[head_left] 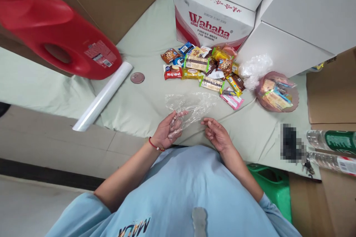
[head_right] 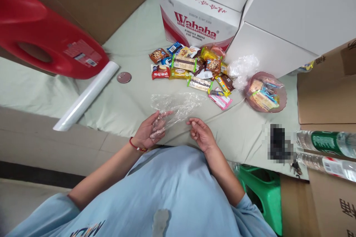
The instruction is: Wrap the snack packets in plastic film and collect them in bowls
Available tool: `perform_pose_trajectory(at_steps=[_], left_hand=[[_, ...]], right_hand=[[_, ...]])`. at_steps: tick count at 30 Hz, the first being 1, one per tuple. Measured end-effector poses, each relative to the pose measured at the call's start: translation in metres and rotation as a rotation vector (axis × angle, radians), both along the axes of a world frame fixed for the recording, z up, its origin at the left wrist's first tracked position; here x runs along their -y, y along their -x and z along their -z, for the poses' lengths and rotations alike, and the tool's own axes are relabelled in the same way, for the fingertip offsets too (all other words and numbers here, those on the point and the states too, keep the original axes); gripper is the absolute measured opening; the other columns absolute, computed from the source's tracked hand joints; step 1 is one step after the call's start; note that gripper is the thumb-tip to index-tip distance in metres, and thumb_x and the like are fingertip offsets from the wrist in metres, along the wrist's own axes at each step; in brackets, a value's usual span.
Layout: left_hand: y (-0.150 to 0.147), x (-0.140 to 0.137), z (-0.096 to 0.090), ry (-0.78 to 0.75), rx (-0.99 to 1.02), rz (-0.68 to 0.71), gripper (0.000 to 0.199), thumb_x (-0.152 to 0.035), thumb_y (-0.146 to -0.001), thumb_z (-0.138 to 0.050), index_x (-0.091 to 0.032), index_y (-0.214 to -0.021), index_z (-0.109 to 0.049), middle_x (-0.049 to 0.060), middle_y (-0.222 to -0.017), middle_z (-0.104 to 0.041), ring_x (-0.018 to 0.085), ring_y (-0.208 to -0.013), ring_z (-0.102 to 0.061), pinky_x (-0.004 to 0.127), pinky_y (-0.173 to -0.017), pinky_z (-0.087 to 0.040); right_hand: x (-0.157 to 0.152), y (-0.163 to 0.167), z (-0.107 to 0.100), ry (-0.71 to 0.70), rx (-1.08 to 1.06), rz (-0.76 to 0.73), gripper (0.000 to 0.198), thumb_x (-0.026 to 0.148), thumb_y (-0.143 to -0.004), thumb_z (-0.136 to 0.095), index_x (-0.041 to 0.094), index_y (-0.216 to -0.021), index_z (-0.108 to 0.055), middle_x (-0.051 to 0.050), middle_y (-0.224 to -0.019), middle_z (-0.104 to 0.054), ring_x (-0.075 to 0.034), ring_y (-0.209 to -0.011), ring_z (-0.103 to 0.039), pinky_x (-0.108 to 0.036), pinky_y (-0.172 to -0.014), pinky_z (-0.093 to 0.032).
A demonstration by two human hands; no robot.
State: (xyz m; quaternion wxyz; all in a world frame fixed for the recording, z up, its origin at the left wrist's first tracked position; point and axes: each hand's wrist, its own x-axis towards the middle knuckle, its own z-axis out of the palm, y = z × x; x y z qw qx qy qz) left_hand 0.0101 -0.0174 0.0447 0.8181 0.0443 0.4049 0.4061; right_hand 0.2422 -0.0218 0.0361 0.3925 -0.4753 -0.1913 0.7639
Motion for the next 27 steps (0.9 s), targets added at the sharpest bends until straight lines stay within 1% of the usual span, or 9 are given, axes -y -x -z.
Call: perform_pose_trajectory(at_steps=[2, 5, 9, 12, 16, 19, 21, 24, 27], left_hand=[[-0.007, 0.003, 0.003, -0.028, -0.116, 0.012, 0.051, -0.056, -0.093, -0.064, -0.014, -0.122, -0.070, -0.012, -0.048, -0.030, 0.004, -0.032, -0.018, 0.019, -0.032, -0.017], [-0.016, 0.008, 0.007, -0.131, -0.293, -0.002, 0.057, -0.061, -0.086, -0.071, -0.014, -0.118, -0.071, -0.011, -0.053, -0.032, 0.004, -0.038, -0.020, 0.020, -0.036, -0.015], [-0.015, 0.011, 0.010, -0.228, -0.441, -0.125, 0.060, -0.068, -0.083, -0.072, -0.018, -0.115, -0.071, -0.008, -0.057, -0.038, 0.007, -0.044, -0.027, 0.023, -0.040, -0.021], [-0.009, 0.009, 0.009, -0.238, -0.502, -0.193, 0.063, -0.070, -0.083, -0.070, -0.020, -0.120, -0.070, -0.008, -0.058, -0.038, 0.007, -0.044, -0.026, 0.023, -0.039, -0.019], [-0.008, 0.007, 0.003, -0.230, -0.499, -0.117, 0.070, -0.070, -0.085, -0.067, -0.018, -0.132, -0.065, -0.008, -0.061, -0.035, 0.006, -0.045, -0.021, 0.022, -0.038, -0.016], [-0.013, 0.008, 0.000, -0.240, -0.481, -0.037, 0.077, -0.072, -0.088, -0.061, -0.016, -0.141, -0.060, -0.009, -0.061, -0.032, 0.006, -0.046, -0.019, 0.021, -0.039, -0.015], [-0.016, 0.010, 0.001, -0.255, -0.495, -0.004, 0.079, -0.074, -0.090, -0.057, -0.016, -0.144, -0.058, -0.009, -0.060, -0.030, 0.007, -0.047, -0.019, 0.021, -0.040, -0.016], [-0.017, 0.014, 0.006, -0.282, -0.550, 0.012, 0.079, -0.074, -0.092, -0.053, -0.017, -0.145, -0.058, -0.008, -0.059, -0.031, 0.008, -0.048, -0.021, 0.022, -0.041, -0.017], [-0.016, 0.018, 0.010, -0.307, -0.593, 0.027, 0.076, -0.074, -0.094, -0.049, -0.017, -0.144, -0.059, -0.007, -0.059, -0.033, 0.009, -0.047, -0.024, 0.023, -0.041, -0.019]], right_hand=[[-0.004, 0.007, -0.002, -0.002, -0.002, 0.011, 0.040, 0.047, -0.071, -0.090, 0.022, -0.095, -0.071, -0.002, -0.099, -0.070, -0.005, -0.054, -0.041, -0.018, -0.039, -0.022], [-0.013, 0.014, -0.001, -0.010, 0.025, 0.065, 0.038, 0.043, -0.066, -0.093, 0.020, -0.082, -0.069, 0.000, -0.085, -0.067, -0.004, -0.052, -0.037, -0.017, -0.038, -0.020], [-0.018, 0.011, 0.004, -0.024, 0.078, 0.073, 0.035, 0.036, -0.062, -0.094, 0.019, -0.077, -0.067, 0.001, -0.077, -0.066, -0.003, -0.050, -0.034, -0.016, -0.038, -0.022], [-0.014, 0.007, 0.006, -0.016, 0.096, 0.081, 0.035, 0.036, -0.063, -0.093, 0.019, -0.077, -0.066, 0.001, -0.076, -0.066, -0.003, -0.050, -0.034, -0.016, -0.038, -0.021], [-0.014, 0.006, 0.003, -0.043, 0.138, 0.113, 0.039, 0.041, -0.062, -0.093, 0.020, -0.081, -0.067, 0.001, -0.079, -0.067, -0.003, -0.050, -0.037, -0.016, -0.037, -0.021], [-0.024, 0.007, -0.001, -0.082, 0.194, 0.173, 0.047, 0.049, -0.060, -0.093, 0.021, -0.089, -0.069, 0.002, -0.083, -0.066, -0.003, -0.049, -0.038, -0.017, -0.036, -0.020], [-0.033, 0.009, -0.003, -0.085, 0.233, 0.182, 0.051, 0.057, -0.061, -0.091, 0.021, -0.089, -0.068, 0.002, -0.082, -0.065, -0.003, -0.048, -0.038, -0.017, -0.036, -0.017], [-0.043, 0.013, -0.003, -0.057, 0.276, 0.065, 0.055, 0.065, -0.060, -0.087, 0.019, -0.082, -0.067, 0.004, -0.073, -0.060, -0.002, -0.045, -0.032, -0.020, -0.037, -0.012], [-0.045, 0.023, 0.000, -0.053, 0.288, -0.112, 0.054, 0.064, -0.059, -0.088, 0.018, -0.071, -0.063, 0.005, -0.064, -0.055, -0.002, -0.043, -0.026, -0.022, -0.039, -0.010]])
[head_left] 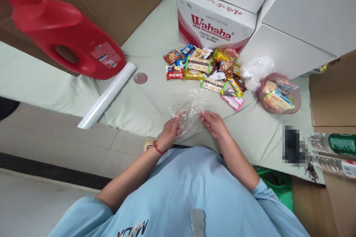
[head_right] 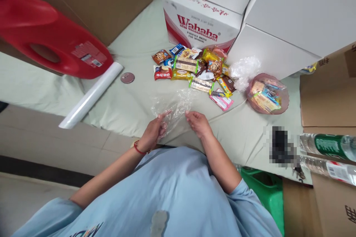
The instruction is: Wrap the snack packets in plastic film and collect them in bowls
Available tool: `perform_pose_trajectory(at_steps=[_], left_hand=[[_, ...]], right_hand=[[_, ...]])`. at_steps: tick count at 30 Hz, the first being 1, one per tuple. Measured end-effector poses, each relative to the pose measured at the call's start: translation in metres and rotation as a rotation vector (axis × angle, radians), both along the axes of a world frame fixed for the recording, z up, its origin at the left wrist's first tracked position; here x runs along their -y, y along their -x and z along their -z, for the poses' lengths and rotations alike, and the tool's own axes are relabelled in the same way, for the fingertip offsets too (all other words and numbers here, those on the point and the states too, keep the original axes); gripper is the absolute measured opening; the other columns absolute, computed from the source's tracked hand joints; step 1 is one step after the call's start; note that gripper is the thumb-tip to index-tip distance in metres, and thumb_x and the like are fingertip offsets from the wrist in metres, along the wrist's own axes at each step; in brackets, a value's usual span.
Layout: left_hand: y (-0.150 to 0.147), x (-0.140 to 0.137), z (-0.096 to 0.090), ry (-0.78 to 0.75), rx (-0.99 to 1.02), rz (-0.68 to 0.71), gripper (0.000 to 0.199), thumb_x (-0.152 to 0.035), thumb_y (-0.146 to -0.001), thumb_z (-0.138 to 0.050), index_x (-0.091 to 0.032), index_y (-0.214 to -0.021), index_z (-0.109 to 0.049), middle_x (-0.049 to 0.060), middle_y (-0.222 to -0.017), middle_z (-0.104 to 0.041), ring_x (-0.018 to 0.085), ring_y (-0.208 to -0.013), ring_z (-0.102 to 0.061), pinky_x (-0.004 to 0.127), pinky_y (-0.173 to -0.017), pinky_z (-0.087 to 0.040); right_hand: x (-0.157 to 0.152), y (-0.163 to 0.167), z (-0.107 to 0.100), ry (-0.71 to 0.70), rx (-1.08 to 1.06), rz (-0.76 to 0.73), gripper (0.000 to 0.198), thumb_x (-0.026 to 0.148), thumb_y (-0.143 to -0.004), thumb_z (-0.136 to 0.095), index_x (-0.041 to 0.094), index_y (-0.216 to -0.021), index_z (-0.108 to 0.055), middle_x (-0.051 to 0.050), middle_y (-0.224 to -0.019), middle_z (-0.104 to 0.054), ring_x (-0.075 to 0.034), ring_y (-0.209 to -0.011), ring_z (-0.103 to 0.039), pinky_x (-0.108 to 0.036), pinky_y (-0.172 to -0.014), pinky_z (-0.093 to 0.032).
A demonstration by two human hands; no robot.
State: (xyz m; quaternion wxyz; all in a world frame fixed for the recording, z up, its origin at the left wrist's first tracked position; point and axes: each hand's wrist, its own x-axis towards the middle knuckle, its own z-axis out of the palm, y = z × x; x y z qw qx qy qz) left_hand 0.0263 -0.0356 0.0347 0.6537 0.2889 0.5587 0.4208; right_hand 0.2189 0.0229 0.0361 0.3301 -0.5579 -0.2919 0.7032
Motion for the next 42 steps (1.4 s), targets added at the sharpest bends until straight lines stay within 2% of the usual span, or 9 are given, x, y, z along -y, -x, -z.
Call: perform_pose_trajectory(at_steps=[9, 17, 23, 25, 28, 31, 33, 37, 42], left_hand=[[0.014, -0.008, 0.014, -0.018, -0.118, -0.354, 0.041, -0.059, -0.092, -0.059, -0.019, -0.095, -0.065, -0.009, -0.051, -0.040, 0.010, -0.039, -0.039, 0.024, -0.041, -0.030], [0.038, -0.021, 0.022, -0.032, -0.226, -0.452, 0.027, -0.047, -0.086, -0.064, -0.021, -0.083, -0.056, -0.010, -0.049, -0.042, 0.010, -0.040, -0.044, 0.023, -0.042, -0.033], [0.064, -0.016, 0.006, -0.304, -0.932, -0.419, 0.021, -0.031, -0.084, -0.064, -0.018, -0.101, -0.062, 0.001, -0.078, -0.061, 0.016, -0.066, -0.058, 0.030, -0.062, -0.049], [0.065, -0.021, -0.009, -0.467, -1.087, -0.325, 0.018, -0.030, -0.087, -0.062, -0.019, -0.101, -0.068, 0.005, -0.088, -0.065, 0.020, -0.083, -0.062, 0.038, -0.081, -0.053], [0.051, -0.041, -0.025, -0.714, -1.163, 0.065, 0.027, -0.036, -0.097, -0.053, -0.022, -0.106, -0.074, 0.009, -0.102, -0.072, 0.026, -0.109, -0.063, 0.046, -0.101, -0.047], [0.026, -0.063, -0.015, -0.806, -1.216, 0.498, 0.041, -0.040, -0.104, -0.042, -0.022, -0.132, -0.068, 0.012, -0.135, -0.069, 0.028, -0.137, -0.054, 0.050, -0.114, -0.039], [0.012, -0.071, 0.003, -0.731, -1.282, 0.650, 0.048, -0.041, -0.105, -0.040, -0.022, -0.145, -0.059, 0.014, -0.155, -0.055, 0.032, -0.149, -0.042, 0.059, -0.121, -0.029], [0.000, -0.071, 0.038, -0.702, -1.362, 0.654, 0.057, -0.044, -0.105, -0.038, -0.025, -0.159, -0.042, 0.014, -0.171, -0.028, 0.033, -0.159, -0.027, 0.069, -0.125, -0.006], [0.000, -0.068, 0.046, -0.754, -1.326, 0.576, 0.060, -0.049, -0.105, -0.037, -0.029, -0.162, -0.035, 0.013, -0.172, -0.026, 0.032, -0.159, -0.026, 0.066, -0.125, 0.004]], right_hand=[[0.017, 0.007, 0.008, -0.073, 0.042, 0.108, 0.042, 0.053, -0.063, -0.085, 0.020, -0.074, -0.063, 0.008, -0.058, -0.046, -0.005, -0.045, -0.026, -0.024, -0.042, -0.014], [0.053, -0.015, 0.008, -0.143, 0.038, 0.262, 0.037, 0.048, -0.068, -0.086, 0.021, -0.079, -0.063, 0.009, -0.059, -0.042, -0.006, -0.048, -0.029, -0.022, -0.043, -0.018], [0.062, -0.032, 0.013, -0.174, 0.094, 0.295, 0.035, 0.048, -0.071, -0.085, 0.022, -0.081, -0.064, 0.009, -0.060, -0.040, -0.007, -0.049, -0.030, -0.022, -0.043, -0.022], [0.061, -0.036, 0.015, -0.191, 0.126, 0.274, 0.034, 0.049, -0.072, -0.084, 0.022, -0.081, -0.065, 0.008, -0.059, -0.040, -0.007, -0.049, -0.030, -0.022, -0.043, -0.022], [0.059, -0.042, 0.017, -0.206, 0.162, 0.234, 0.034, 0.051, -0.075, -0.082, 0.021, -0.082, -0.066, 0.009, -0.058, -0.039, -0.007, -0.049, -0.029, -0.023, -0.043, -0.021], [0.061, -0.048, 0.018, -0.205, 0.211, 0.223, 0.037, 0.053, -0.074, -0.082, 0.021, -0.082, -0.067, 0.008, -0.057, -0.042, -0.008, -0.049, -0.031, -0.023, -0.043, -0.021], [0.066, -0.054, 0.019, -0.207, 0.265, 0.238, 0.038, 0.055, -0.074, -0.082, 0.020, -0.083, -0.068, 0.008, -0.057, -0.044, -0.009, -0.049, -0.033, -0.023, -0.044, -0.023], [0.093, -0.066, 0.020, -0.254, 0.435, 0.298, 0.035, 0.054, -0.079, -0.077, 0.020, -0.086, -0.074, 0.003, -0.065, -0.056, -0.012, -0.056, -0.042, -0.025, -0.051, -0.035], [0.136, -0.069, 0.017, -0.335, 0.539, 0.121, 0.024, 0.048, -0.084, -0.075, 0.025, -0.080, -0.078, -0.003, -0.078, -0.067, -0.018, -0.070, -0.057, -0.031, -0.067, -0.046]])
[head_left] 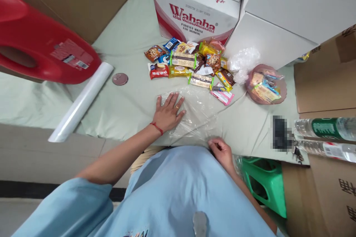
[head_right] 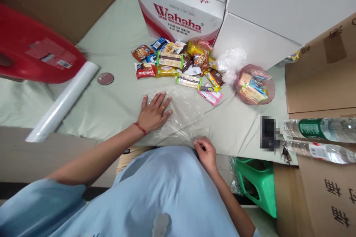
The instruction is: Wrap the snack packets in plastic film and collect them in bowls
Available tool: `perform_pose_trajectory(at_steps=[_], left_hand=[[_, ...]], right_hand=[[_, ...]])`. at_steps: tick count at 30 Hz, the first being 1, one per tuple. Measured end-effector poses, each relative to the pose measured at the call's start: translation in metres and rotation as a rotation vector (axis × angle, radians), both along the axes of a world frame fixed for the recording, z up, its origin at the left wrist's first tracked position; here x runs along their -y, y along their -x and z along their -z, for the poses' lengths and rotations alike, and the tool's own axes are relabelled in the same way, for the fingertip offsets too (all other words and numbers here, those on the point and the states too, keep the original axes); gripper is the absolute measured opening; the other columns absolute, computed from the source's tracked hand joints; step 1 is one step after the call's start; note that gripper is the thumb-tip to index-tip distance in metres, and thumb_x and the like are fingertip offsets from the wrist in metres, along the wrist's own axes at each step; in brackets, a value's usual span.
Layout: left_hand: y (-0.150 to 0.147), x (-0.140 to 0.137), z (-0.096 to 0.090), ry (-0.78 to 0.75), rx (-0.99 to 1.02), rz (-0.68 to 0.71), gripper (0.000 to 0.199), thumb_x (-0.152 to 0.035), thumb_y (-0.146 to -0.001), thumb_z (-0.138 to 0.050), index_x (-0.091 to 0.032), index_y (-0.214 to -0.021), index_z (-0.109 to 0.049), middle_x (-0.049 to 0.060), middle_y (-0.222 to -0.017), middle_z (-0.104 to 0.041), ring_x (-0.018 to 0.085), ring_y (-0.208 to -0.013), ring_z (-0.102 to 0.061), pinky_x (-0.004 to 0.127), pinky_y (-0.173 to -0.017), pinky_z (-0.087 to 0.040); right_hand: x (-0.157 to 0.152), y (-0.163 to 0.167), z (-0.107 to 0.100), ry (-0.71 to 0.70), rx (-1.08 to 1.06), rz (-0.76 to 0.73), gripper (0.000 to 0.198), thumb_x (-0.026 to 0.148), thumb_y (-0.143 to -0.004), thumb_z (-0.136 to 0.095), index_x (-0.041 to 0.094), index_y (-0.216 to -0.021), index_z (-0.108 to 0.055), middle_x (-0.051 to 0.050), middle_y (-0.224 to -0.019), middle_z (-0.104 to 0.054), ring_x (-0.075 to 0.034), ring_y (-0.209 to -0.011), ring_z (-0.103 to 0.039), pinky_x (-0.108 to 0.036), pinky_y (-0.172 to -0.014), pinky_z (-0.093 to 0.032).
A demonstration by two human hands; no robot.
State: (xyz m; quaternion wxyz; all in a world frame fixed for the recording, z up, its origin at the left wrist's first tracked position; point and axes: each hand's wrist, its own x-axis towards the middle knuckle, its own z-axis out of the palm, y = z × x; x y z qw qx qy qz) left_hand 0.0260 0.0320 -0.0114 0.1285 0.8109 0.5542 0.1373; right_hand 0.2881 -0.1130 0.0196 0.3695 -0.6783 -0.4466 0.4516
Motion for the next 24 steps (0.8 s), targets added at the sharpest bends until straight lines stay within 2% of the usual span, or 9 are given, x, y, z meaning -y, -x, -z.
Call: perform_pose_trajectory(at_steps=[2, 4, 7, 9, 13, 16, 18, 20, 24], left_hand=[[0.000, 0.000, -0.001, 0.005, 0.005, 0.001, 0.062, -0.050, -0.105, -0.037, -0.029, -0.163, -0.034, 0.013, -0.172, -0.027, 0.032, -0.159, -0.025, 0.065, -0.126, 0.005], [0.000, -0.001, -0.002, 0.015, -0.005, 0.009, 0.064, -0.052, -0.104, -0.039, -0.029, -0.163, -0.033, 0.013, -0.172, -0.026, 0.032, -0.160, -0.024, 0.065, -0.125, 0.006], [0.001, -0.001, -0.001, 0.035, -0.032, 0.028, 0.070, -0.057, -0.102, -0.041, -0.027, -0.164, -0.031, 0.013, -0.173, -0.023, 0.033, -0.160, -0.021, 0.066, -0.125, 0.009], [0.002, -0.001, 0.000, 0.042, -0.039, 0.039, 0.072, -0.059, -0.101, -0.042, -0.026, -0.164, -0.030, 0.013, -0.173, -0.023, 0.034, -0.161, -0.020, 0.066, -0.124, 0.010], [0.005, -0.002, -0.002, 0.016, -0.024, 0.068, 0.071, -0.058, -0.101, -0.044, -0.026, -0.163, -0.032, 0.015, -0.173, -0.022, 0.034, -0.161, -0.020, 0.066, -0.124, 0.008], [0.012, 0.007, -0.011, -0.062, 0.019, 0.089, 0.069, -0.057, -0.101, -0.048, -0.025, -0.161, -0.037, 0.016, -0.173, -0.022, 0.035, -0.161, -0.018, 0.068, -0.124, 0.006], [0.020, 0.022, -0.017, -0.121, 0.081, 0.120, 0.068, -0.057, -0.098, -0.054, -0.026, -0.158, -0.043, 0.016, -0.170, -0.031, 0.036, -0.160, -0.021, 0.068, -0.125, 0.003], [0.030, 0.043, -0.019, -0.159, 0.164, 0.201, 0.061, -0.057, -0.094, -0.062, -0.028, -0.147, -0.055, 0.015, -0.161, -0.048, 0.035, -0.156, -0.032, 0.067, -0.127, -0.004], [0.048, 0.082, -0.012, -0.134, 0.243, 0.403, 0.028, -0.048, -0.093, -0.068, -0.028, -0.112, -0.072, 0.010, -0.128, -0.074, 0.028, -0.138, -0.058, 0.060, -0.127, -0.026]], right_hand=[[0.008, -0.002, -0.004, 0.056, -0.009, -0.132, 0.025, 0.049, -0.086, -0.074, 0.026, -0.082, -0.079, -0.004, -0.078, -0.069, -0.020, -0.073, -0.060, -0.032, -0.069, -0.048], [0.006, -0.011, -0.009, 0.115, -0.013, -0.159, 0.032, 0.056, -0.088, -0.071, 0.025, -0.085, -0.078, -0.004, -0.077, -0.070, -0.020, -0.070, -0.060, -0.032, -0.066, -0.048], [-0.016, -0.032, -0.010, 0.100, 0.056, 0.091, 0.046, 0.067, -0.091, -0.060, 0.023, -0.093, -0.072, -0.003, -0.077, -0.070, -0.017, -0.059, -0.054, -0.030, -0.056, -0.043], [-0.039, -0.045, -0.007, 0.039, 0.174, 0.210, 0.051, 0.071, -0.091, -0.056, 0.022, -0.098, -0.069, -0.004, -0.082, -0.072, -0.017, -0.060, -0.054, -0.030, -0.058, -0.043], [-0.085, -0.043, 0.001, -0.005, 0.378, 0.077, 0.053, 0.068, -0.088, -0.060, 0.020, -0.108, -0.069, -0.007, -0.087, -0.075, -0.022, -0.076, -0.063, -0.033, -0.075, -0.047], [-0.106, -0.020, 0.004, 0.009, 0.443, -0.020, 0.047, 0.061, -0.084, -0.067, 0.021, -0.109, -0.071, -0.004, -0.080, -0.073, -0.022, -0.075, -0.063, -0.032, -0.074, -0.045], [-0.113, -0.008, 0.006, 0.004, 0.447, -0.046, 0.035, 0.055, -0.085, -0.067, 0.022, -0.096, -0.073, -0.002, -0.077, -0.072, -0.021, -0.070, -0.061, -0.031, -0.071, -0.043], [-0.117, -0.001, 0.008, -0.011, 0.428, -0.045, 0.029, 0.050, -0.086, -0.063, 0.022, -0.085, -0.072, -0.002, -0.075, -0.072, -0.020, -0.069, -0.060, -0.030, -0.069, -0.042], [-0.119, -0.003, 0.010, -0.019, 0.391, -0.018, 0.028, 0.049, -0.086, -0.062, 0.022, -0.082, -0.070, -0.001, -0.074, -0.070, -0.019, -0.067, -0.058, -0.030, -0.068, -0.041]])
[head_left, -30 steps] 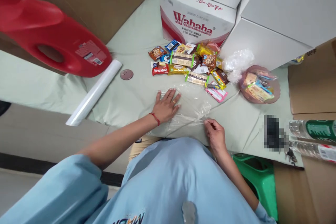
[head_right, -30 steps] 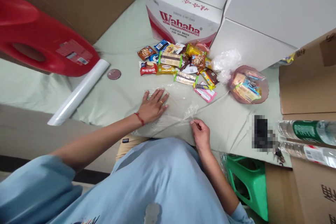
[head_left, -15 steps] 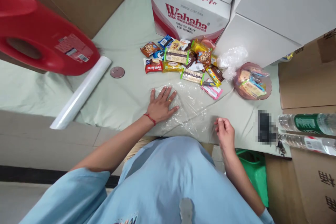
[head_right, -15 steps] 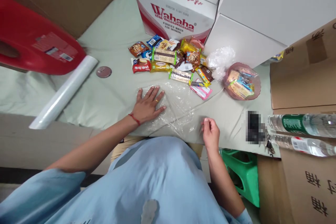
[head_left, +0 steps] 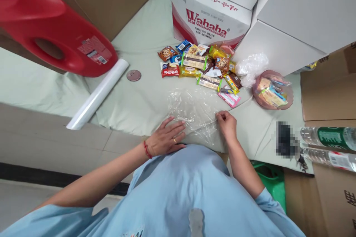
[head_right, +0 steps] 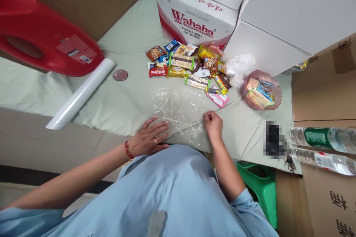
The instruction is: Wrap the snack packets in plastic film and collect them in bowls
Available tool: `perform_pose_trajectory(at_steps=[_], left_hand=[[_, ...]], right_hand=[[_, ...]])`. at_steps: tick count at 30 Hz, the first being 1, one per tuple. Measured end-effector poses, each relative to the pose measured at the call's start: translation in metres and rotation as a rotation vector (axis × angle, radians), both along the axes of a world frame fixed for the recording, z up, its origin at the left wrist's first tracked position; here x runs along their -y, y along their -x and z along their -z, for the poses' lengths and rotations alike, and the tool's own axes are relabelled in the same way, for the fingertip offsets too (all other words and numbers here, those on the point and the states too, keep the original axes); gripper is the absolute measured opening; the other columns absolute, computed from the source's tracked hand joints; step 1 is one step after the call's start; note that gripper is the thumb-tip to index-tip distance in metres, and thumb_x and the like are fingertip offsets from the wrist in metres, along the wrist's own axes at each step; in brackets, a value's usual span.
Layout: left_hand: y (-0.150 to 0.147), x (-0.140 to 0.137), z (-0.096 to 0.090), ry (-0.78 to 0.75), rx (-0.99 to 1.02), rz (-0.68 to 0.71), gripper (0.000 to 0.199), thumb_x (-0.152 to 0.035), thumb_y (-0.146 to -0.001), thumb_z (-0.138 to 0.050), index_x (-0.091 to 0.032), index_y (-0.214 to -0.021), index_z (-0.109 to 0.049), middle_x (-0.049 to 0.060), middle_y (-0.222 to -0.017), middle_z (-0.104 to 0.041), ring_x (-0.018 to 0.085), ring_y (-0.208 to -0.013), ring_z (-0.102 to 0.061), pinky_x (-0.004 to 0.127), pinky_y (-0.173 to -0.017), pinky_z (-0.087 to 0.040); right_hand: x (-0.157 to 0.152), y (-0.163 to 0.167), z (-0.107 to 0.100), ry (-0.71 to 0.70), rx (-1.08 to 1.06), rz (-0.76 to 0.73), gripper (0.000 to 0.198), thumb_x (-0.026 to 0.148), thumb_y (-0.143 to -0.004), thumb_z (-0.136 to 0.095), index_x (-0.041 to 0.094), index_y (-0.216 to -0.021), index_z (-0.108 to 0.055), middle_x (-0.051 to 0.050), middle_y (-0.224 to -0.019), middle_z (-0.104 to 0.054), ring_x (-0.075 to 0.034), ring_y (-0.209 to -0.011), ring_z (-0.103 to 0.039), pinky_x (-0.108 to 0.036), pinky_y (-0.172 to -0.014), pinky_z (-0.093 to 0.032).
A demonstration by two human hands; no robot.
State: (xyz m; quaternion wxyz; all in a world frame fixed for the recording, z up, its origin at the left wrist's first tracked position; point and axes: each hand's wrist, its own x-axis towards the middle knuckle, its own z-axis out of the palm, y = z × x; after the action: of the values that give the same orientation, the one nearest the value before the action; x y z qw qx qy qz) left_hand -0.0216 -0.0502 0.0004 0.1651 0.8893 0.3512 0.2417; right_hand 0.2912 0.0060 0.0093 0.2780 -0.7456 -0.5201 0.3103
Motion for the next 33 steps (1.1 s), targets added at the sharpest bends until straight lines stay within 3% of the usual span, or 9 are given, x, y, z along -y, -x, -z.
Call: perform_pose_trajectory(at_steps=[2, 9, 15, 19, 22, 25, 28, 30, 33], left_hand=[[0.006, 0.010, 0.005, 0.058, -0.014, 0.001, 0.015, -0.034, -0.098, -0.063, -0.027, -0.104, -0.073, 0.008, -0.118, -0.077, 0.025, -0.133, -0.063, 0.058, -0.125, -0.032], [0.032, 0.017, 0.009, 0.091, -0.040, 0.010, 0.022, -0.019, -0.101, -0.054, -0.024, -0.107, -0.074, 0.009, -0.123, -0.076, 0.023, -0.136, -0.060, 0.049, -0.123, -0.039], [0.055, 0.032, -0.015, 0.160, -0.063, 0.040, 0.023, -0.024, -0.100, -0.055, -0.026, -0.113, -0.074, 0.008, -0.145, -0.065, 0.024, -0.145, -0.052, 0.049, -0.126, -0.035], [0.046, 0.027, -0.045, 0.143, 0.075, -0.201, 0.018, -0.030, -0.095, -0.060, -0.026, -0.104, -0.075, 0.010, -0.124, -0.075, 0.030, -0.133, -0.060, 0.051, -0.112, -0.048], [0.020, 0.006, -0.054, 0.118, 0.106, -0.416, 0.024, -0.031, -0.099, -0.052, -0.025, -0.101, -0.075, 0.010, -0.104, -0.078, 0.029, -0.120, -0.066, 0.052, -0.108, -0.048], [-0.011, -0.023, -0.042, 0.140, -0.003, -0.488, 0.037, -0.034, -0.104, -0.040, -0.022, -0.120, -0.072, 0.012, -0.131, -0.072, 0.031, -0.137, -0.055, 0.055, -0.116, -0.039], [-0.027, -0.044, -0.017, 0.169, -0.190, -0.501, 0.048, -0.041, -0.104, -0.039, -0.022, -0.142, -0.062, 0.015, -0.163, -0.046, 0.039, -0.156, -0.030, 0.069, -0.122, -0.019], [-0.027, -0.052, -0.003, 0.179, -0.285, -0.484, 0.052, -0.044, -0.104, -0.040, -0.027, -0.151, -0.053, 0.013, -0.169, -0.034, 0.040, -0.159, -0.022, 0.074, -0.121, -0.009], [-0.017, -0.058, 0.007, 0.147, -0.353, -0.421, 0.056, -0.047, -0.105, -0.038, -0.031, -0.159, -0.042, 0.012, -0.172, -0.027, 0.036, -0.158, -0.025, 0.074, -0.121, -0.003]], right_hand=[[0.000, -0.003, 0.001, -0.005, -0.012, 0.006, 0.029, 0.050, -0.085, -0.063, 0.022, -0.083, -0.070, -0.001, -0.072, -0.068, -0.018, -0.065, -0.056, -0.030, -0.068, -0.041], [-0.001, -0.017, 0.006, -0.058, -0.069, 0.100, 0.032, 0.052, -0.085, -0.063, 0.021, -0.085, -0.068, 0.004, -0.062, -0.056, -0.016, -0.059, -0.047, -0.029, -0.063, -0.040], [0.001, -0.022, 0.006, -0.082, -0.084, 0.116, 0.031, 0.051, -0.085, -0.064, 0.021, -0.086, -0.068, 0.004, -0.062, -0.054, -0.016, -0.060, -0.046, -0.029, -0.065, -0.040], [0.005, -0.018, 0.006, -0.100, -0.099, 0.112, 0.031, 0.052, -0.086, -0.063, 0.021, -0.086, -0.067, 0.005, -0.062, -0.053, -0.016, -0.061, -0.046, -0.029, -0.065, -0.040], [0.008, -0.013, 0.005, -0.113, -0.102, 0.107, 0.032, 0.053, -0.088, -0.062, 0.021, -0.088, -0.066, 0.004, -0.063, -0.054, -0.016, -0.061, -0.046, -0.029, -0.066, -0.041], [0.012, -0.010, 0.002, -0.161, -0.095, 0.064, 0.031, 0.052, -0.090, -0.060, 0.022, -0.088, -0.066, 0.001, -0.073, -0.061, -0.017, -0.069, -0.052, -0.029, -0.071, -0.044], [0.020, -0.013, -0.003, -0.225, -0.089, 0.019, 0.029, 0.050, -0.091, -0.061, 0.022, -0.087, -0.066, -0.003, -0.086, -0.066, -0.019, -0.080, -0.059, -0.030, -0.078, -0.047], [0.029, -0.019, -0.005, -0.179, -0.154, 0.030, 0.029, 0.051, -0.091, -0.062, 0.023, -0.088, -0.065, -0.002, -0.080, -0.065, -0.018, -0.074, -0.058, -0.030, -0.073, -0.047], [0.045, -0.032, -0.005, -0.027, -0.310, 0.055, 0.033, 0.056, -0.087, -0.067, 0.023, -0.088, -0.065, 0.003, -0.064, -0.059, -0.017, -0.057, -0.053, -0.029, -0.059, -0.043]])
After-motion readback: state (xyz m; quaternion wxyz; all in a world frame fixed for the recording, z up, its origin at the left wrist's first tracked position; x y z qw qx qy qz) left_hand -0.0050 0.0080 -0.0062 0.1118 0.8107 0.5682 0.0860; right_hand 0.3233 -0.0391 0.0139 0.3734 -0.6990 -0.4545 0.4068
